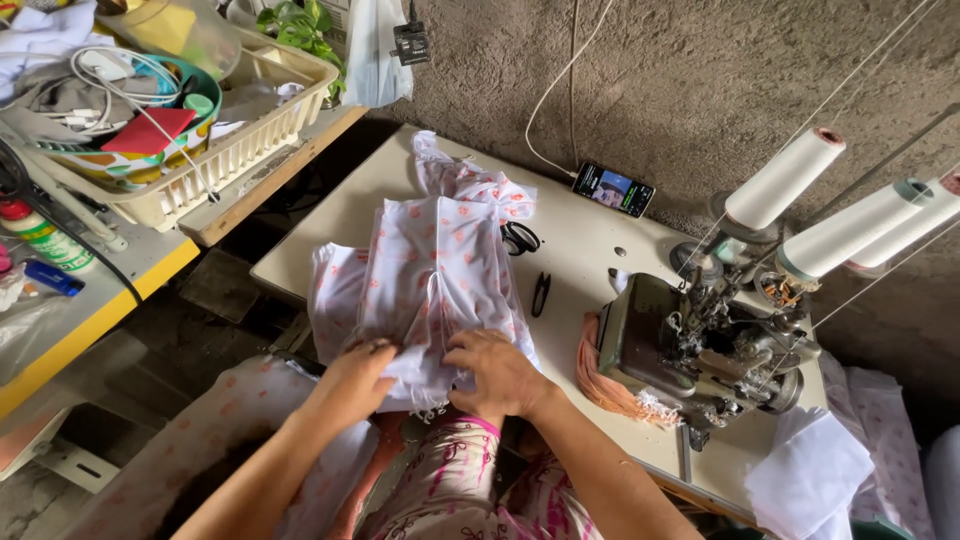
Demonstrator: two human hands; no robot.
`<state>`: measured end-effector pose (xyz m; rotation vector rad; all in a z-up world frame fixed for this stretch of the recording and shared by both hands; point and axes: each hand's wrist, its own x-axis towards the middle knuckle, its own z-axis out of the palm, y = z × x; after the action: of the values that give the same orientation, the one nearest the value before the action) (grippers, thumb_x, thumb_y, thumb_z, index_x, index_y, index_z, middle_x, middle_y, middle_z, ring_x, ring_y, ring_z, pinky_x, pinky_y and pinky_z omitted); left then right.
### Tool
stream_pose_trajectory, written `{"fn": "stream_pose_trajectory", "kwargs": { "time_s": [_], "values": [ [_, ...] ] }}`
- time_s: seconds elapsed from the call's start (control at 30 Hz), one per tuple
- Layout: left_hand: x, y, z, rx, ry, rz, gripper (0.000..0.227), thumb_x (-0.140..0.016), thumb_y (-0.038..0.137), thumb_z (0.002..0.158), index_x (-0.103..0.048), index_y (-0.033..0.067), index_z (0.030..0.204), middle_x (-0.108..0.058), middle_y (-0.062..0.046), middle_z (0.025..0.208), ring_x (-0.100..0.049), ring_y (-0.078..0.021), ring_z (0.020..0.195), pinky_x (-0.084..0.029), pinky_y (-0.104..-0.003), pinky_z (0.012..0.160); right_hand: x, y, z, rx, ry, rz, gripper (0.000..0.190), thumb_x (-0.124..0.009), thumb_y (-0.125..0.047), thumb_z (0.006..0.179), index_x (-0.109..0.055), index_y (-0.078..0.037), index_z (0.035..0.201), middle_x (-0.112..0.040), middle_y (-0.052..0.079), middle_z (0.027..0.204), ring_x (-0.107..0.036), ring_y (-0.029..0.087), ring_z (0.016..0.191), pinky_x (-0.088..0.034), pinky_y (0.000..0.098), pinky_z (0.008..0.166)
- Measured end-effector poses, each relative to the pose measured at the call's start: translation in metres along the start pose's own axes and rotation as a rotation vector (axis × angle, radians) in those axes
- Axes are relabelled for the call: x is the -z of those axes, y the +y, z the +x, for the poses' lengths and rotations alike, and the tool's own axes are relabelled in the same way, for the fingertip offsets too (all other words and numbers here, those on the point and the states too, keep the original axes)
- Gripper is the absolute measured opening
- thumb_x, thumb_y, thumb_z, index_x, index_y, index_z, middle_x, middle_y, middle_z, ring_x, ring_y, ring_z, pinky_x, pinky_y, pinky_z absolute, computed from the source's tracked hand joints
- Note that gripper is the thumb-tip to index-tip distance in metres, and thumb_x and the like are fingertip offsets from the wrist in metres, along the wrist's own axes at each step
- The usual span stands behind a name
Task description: The person is sorting and folding small patterned fabric garments at a sewing workstation.
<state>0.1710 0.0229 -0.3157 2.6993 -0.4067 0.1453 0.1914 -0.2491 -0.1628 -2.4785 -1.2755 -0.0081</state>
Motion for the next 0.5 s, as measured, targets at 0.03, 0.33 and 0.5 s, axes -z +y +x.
{"fn": "stream_pose_trajectory", "kwargs": {
  "time_s": [0.03,0.33,0.5],
  "values": [
    [0.015,0.002,0.001,0.001,-0.004,-0.001,0.043,-0.076,0.025,0.083,-0.063,0.0124,0.122,-0.07,-0.017,0.124,-0.068,-0.0365,0.116,-0.057,-0.047,0.095,-0.005,0.005,0.0,-0.002,-0.002,0.003,0.043,-0.076,-0.047,0.071,-0.071,-0.019,0.104,-0.067,0.005,0.118,-0.067,0.029,0.11,-0.049,0.0462,0.099],
    [0.116,0.011,0.043,0.319,-0.181,-0.466,0.033,-0.066,0.031,0.089,-0.066,-0.0011,0.081,-0.07,-0.024,0.077,-0.069,-0.0394,0.082,-0.052,-0.047,0.073,-0.036,0.015,-0.002,0.003,0.242,0.07,0.031,-0.078,-0.039,0.078,-0.072,-0.012,0.09,-0.069,0.01,0.106,-0.07,0.036,0.099,-0.053,0.0485,0.09],
    [0.137,0.014,0.056,0.371,-0.222,-0.562,0.027,-0.065,0.025,0.09,-0.071,-0.0011,0.089,-0.069,-0.018,0.08,-0.067,-0.0311,0.08,-0.053,-0.04,0.071,-0.046,-0.02,-0.001,0.195,0.374,-0.374,0.032,-0.084,-0.035,0.071,-0.07,-0.016,0.092,-0.068,0.009,0.112,-0.064,0.03,0.106,-0.038,0.0587,0.103]
  ]
}}
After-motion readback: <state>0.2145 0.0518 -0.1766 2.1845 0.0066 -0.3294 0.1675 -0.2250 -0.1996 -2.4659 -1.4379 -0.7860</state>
